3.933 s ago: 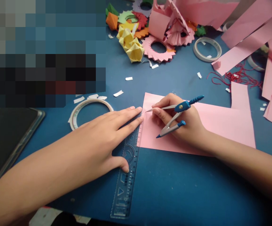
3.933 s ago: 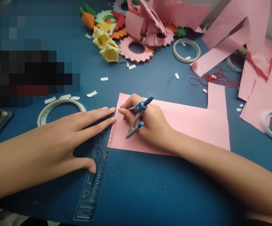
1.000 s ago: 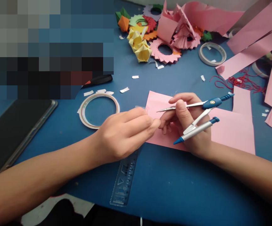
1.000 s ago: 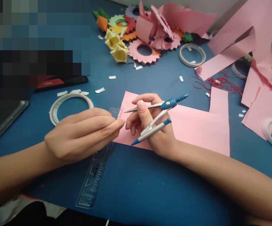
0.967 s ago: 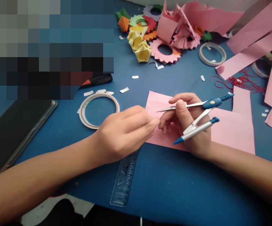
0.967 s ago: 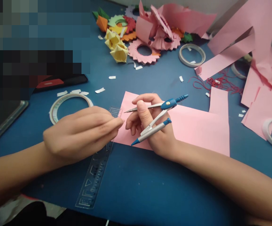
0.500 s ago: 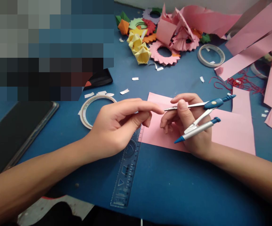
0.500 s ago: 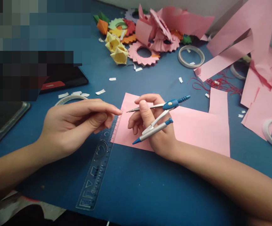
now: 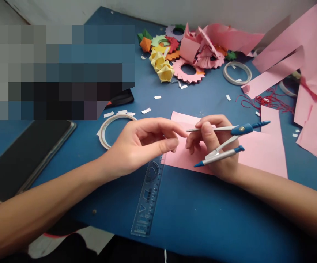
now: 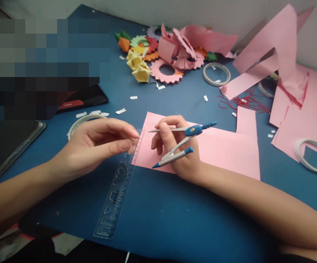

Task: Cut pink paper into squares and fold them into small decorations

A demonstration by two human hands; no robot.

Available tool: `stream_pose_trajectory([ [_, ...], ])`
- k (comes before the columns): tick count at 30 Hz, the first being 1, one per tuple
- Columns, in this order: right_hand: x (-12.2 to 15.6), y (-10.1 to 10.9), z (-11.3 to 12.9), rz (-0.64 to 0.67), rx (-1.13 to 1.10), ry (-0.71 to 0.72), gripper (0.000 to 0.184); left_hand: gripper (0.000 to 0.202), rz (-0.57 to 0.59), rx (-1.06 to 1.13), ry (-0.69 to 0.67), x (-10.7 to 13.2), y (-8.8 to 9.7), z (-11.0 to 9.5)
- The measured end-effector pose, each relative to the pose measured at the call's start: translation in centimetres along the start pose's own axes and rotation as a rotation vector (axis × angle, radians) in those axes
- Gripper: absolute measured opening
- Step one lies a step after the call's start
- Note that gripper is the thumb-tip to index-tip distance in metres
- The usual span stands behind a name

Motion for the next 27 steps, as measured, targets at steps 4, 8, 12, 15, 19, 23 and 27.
stream_pose_trajectory([
  [4, 0.5, 0.0, 0.9, 0.061, 0.270, 0.179, 0.029, 0.017, 0.004, -0.041, -0.027, 0.1, 0.1, -0.3],
  [8, 0.8, -0.3, 1.7, 0.200, 0.634, 0.433, 0.039, 0.021, -0.018, -0.197, -0.112, 0.2, 0.1, -1.0],
  [12, 0.8, -0.5, 2.0, 0.242, 0.857, 0.640, 0.020, 0.022, -0.101, -0.389, -0.215, 0.6, -0.2, -1.6],
  [15, 1.1, -0.7, 1.8, 0.306, 1.017, 0.755, 0.011, 0.023, -0.136, -0.476, -0.244, 0.8, -0.4, -1.4],
  [19, 1.7, -1.0, 1.9, 0.360, 1.165, 0.834, 0.014, 0.022, -0.138, -0.535, -0.245, 1.0, -0.5, -1.1],
  [23, 2.1, -1.2, 2.3, 0.370, 1.211, 0.835, 0.015, 0.020, -0.129, -0.583, -0.259, 1.1, -0.5, -1.2],
  [27, 2.1, -1.2, 2.5, 0.385, 1.224, 0.846, 0.015, 0.016, -0.127, -0.626, -0.262, 1.3, -0.5, -1.1],
])
Point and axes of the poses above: each hand's wrist, its own x-axis away from the middle knuckle, its own y-axis out of the back of the hand, z = x × y, the point moved 4 cm from there along -x, towards the middle knuckle, and after that the axes turned 10 degrees about -x, right-handed, at the moved point
